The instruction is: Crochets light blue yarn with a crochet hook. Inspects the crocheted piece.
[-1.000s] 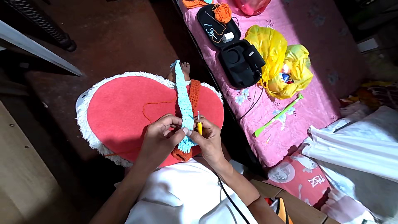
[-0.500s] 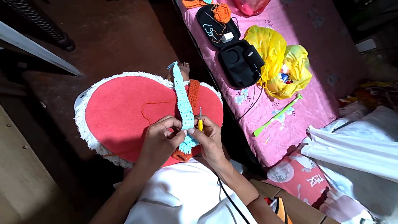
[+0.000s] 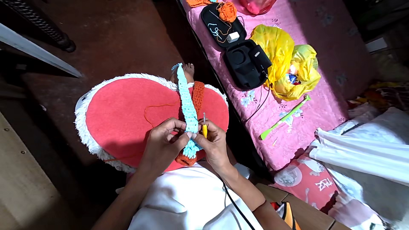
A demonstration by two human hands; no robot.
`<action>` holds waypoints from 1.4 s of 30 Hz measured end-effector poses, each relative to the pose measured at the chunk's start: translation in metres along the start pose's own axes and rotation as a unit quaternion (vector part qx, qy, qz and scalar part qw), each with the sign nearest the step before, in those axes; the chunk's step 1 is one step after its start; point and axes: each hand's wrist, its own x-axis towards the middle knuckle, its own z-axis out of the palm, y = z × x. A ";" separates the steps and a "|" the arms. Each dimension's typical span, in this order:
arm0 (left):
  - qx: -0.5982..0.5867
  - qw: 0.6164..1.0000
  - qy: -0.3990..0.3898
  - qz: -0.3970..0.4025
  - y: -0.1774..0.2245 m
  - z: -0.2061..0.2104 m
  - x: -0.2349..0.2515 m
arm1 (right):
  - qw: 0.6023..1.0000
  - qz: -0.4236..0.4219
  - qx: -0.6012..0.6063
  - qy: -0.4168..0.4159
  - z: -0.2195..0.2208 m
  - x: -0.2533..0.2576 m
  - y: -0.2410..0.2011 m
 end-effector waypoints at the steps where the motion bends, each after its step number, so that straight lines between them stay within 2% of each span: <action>1: 0.001 1.000 0.000 0.002 0.000 0.000 0.000 | 1.000 0.000 -0.001 -0.001 0.000 0.000 0.000; 7: 0.021 1.000 -0.006 0.009 -0.003 -0.001 0.000 | 0.999 0.015 0.018 -0.030 -0.005 0.000 -0.002; 16: 0.079 0.996 0.000 0.029 -0.003 0.002 0.000 | 0.999 0.035 0.031 -0.013 -0.004 0.002 -0.003; 22: 0.011 0.999 -0.025 -0.016 0.000 -0.004 0.000 | 1.000 0.020 0.011 -0.010 -0.003 0.001 -0.002; 26: -0.005 1.000 -0.018 0.000 -0.002 -0.004 0.001 | 1.000 0.001 -0.004 -0.010 -0.001 0.000 0.000; 32: 0.007 1.000 -0.002 0.006 -0.002 -0.001 0.001 | 0.999 -0.008 -0.039 -0.008 0.000 -0.002 0.001; 42: 0.060 0.998 -0.013 0.014 -0.002 -0.001 0.001 | 0.998 0.041 0.021 -0.039 -0.007 0.003 -0.004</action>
